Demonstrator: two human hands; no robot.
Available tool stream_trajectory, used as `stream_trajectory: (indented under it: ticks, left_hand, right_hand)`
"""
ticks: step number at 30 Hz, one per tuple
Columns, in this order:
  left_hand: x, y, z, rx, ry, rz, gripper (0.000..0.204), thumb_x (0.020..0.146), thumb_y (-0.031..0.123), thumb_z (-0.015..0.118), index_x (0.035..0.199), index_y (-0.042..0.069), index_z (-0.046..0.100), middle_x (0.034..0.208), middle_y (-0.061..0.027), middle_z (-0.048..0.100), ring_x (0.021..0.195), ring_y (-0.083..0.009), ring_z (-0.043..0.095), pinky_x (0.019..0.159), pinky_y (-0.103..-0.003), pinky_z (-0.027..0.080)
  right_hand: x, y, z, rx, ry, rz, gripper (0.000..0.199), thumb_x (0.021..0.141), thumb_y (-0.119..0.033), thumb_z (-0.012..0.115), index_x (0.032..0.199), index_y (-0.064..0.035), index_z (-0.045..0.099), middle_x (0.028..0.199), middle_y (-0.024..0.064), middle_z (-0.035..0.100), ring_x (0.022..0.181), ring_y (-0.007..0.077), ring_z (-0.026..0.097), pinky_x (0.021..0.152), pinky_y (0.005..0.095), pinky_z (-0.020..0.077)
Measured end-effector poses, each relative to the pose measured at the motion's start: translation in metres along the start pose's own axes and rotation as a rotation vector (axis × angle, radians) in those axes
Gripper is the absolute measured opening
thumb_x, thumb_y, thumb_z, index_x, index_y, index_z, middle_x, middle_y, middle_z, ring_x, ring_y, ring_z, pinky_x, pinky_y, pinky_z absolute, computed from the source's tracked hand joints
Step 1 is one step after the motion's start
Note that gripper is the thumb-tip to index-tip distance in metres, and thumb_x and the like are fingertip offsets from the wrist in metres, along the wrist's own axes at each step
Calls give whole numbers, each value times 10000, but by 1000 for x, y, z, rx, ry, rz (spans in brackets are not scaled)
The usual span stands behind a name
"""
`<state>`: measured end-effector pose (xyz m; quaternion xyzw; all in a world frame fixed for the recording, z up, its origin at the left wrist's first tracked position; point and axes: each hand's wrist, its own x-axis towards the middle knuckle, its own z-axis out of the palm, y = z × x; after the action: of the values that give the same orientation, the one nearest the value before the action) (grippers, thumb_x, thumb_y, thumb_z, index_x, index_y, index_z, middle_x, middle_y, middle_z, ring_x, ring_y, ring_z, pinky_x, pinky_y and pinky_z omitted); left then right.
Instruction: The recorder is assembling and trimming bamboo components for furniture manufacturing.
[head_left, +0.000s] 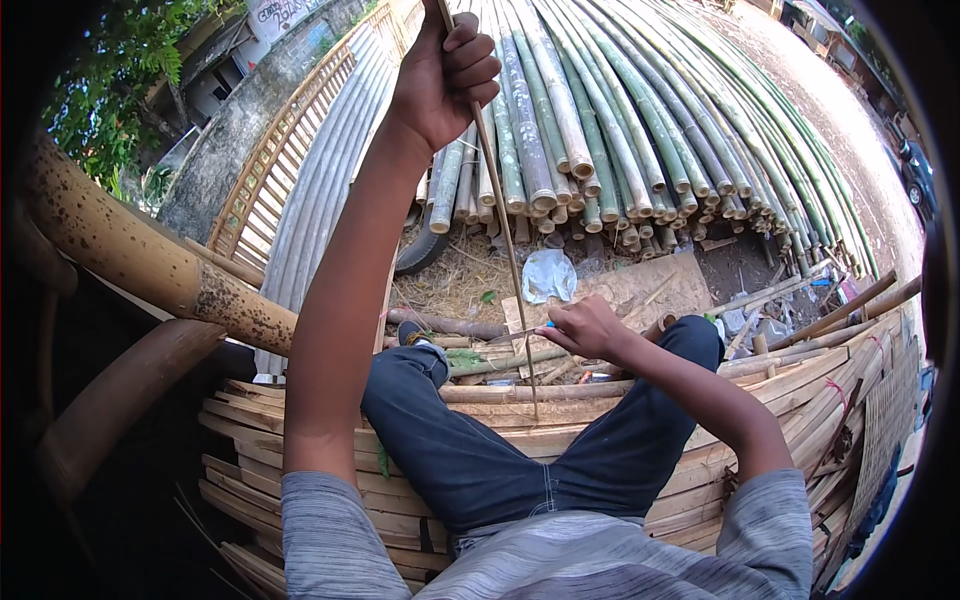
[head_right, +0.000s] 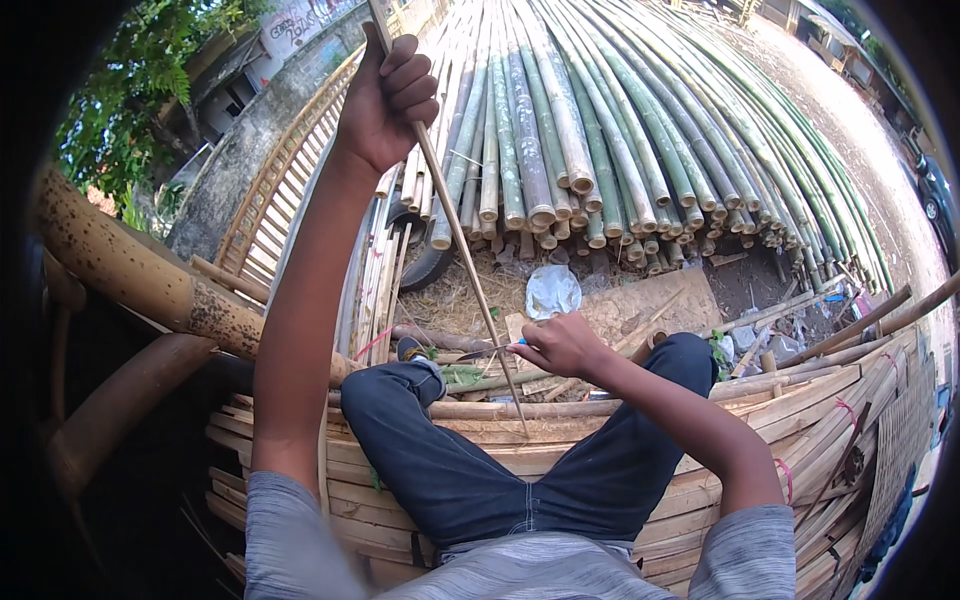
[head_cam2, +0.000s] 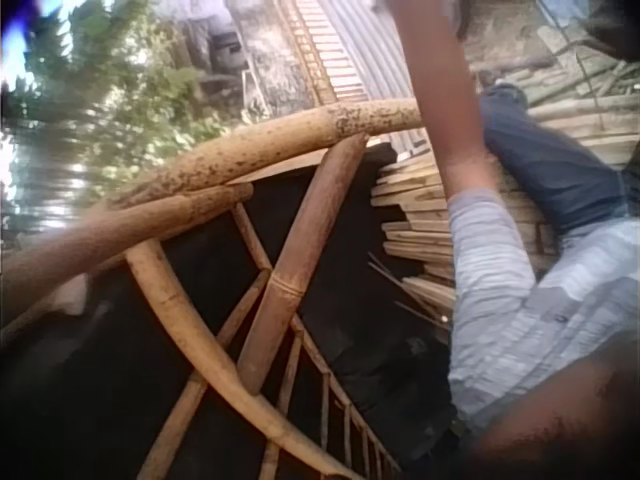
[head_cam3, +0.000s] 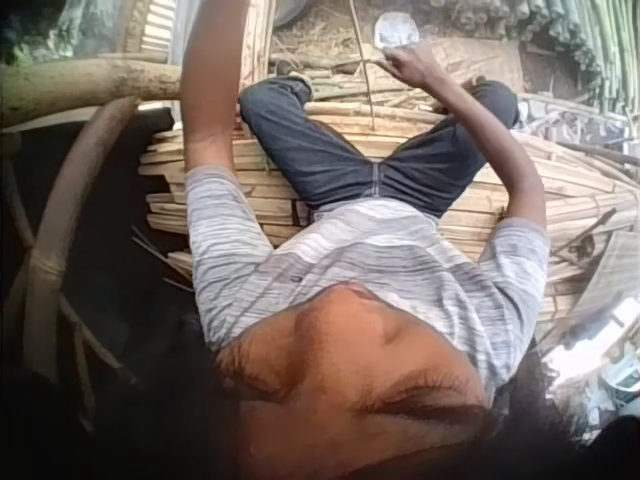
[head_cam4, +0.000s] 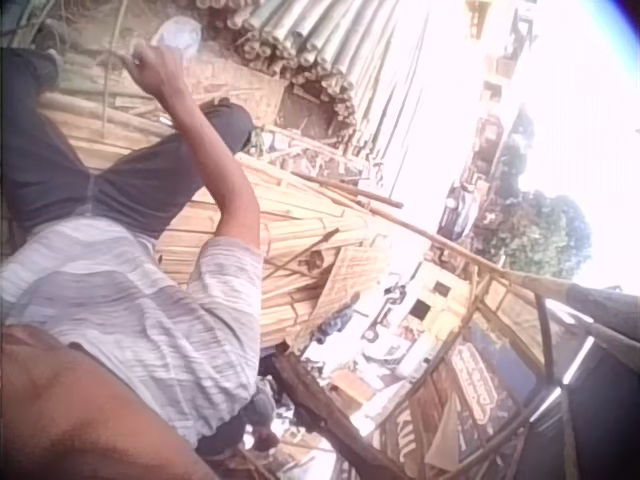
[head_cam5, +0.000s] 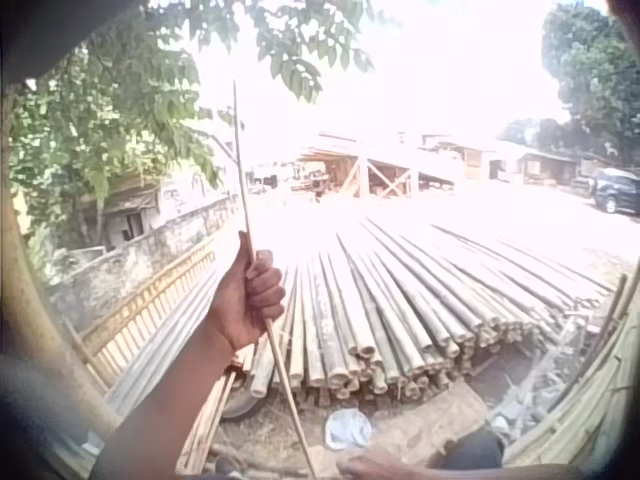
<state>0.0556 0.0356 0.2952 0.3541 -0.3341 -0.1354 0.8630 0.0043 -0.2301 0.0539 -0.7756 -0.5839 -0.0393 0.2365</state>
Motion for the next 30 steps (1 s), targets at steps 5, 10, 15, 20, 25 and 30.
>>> stream_trajectory:
  ticks: [5,10,15,20,25,30]
  left_hand:
    - [10,-3,13,6,34,-19,444,996,494,339,719,147,354,574,61,211,486,-54,199,432,-211,199]
    - [8,-7,12,52,44,-15,445,993,498,347,718,148,356,574,64,209,485,-52,198,427,-205,193]
    - [0,0,-1,102,114,35,444,988,501,360,716,150,358,573,68,205,485,-50,196,421,-201,189]
    - [6,-9,24,210,334,86,495,953,571,385,673,164,356,553,73,199,461,-56,193,406,-214,187]
    - [15,-19,35,266,410,131,525,939,610,379,648,173,350,536,75,208,431,-61,196,378,-219,189]
    - [6,-13,16,309,380,159,506,933,595,410,676,162,359,567,84,201,475,-41,168,415,-202,166]
  right_hand:
    - [53,-4,-49,-178,222,-129,448,904,-475,548,640,-117,492,483,54,502,391,262,507,377,387,349]
    - [84,-7,-84,-61,415,-69,429,891,-404,594,622,-93,472,487,68,500,421,276,512,413,392,357]
    - [-6,-4,9,-7,33,51,469,907,-487,536,623,-115,500,465,86,512,410,278,544,402,394,387]
    - [44,-4,-38,-185,254,-111,433,879,-462,592,624,-125,496,486,45,508,404,238,527,379,370,359]
    - [91,-8,-94,-3,497,5,394,894,-287,620,608,-63,469,495,102,483,426,284,511,415,384,345]
    - [56,-2,-54,270,437,188,360,916,-203,585,634,-8,476,497,180,439,443,352,487,437,405,337]
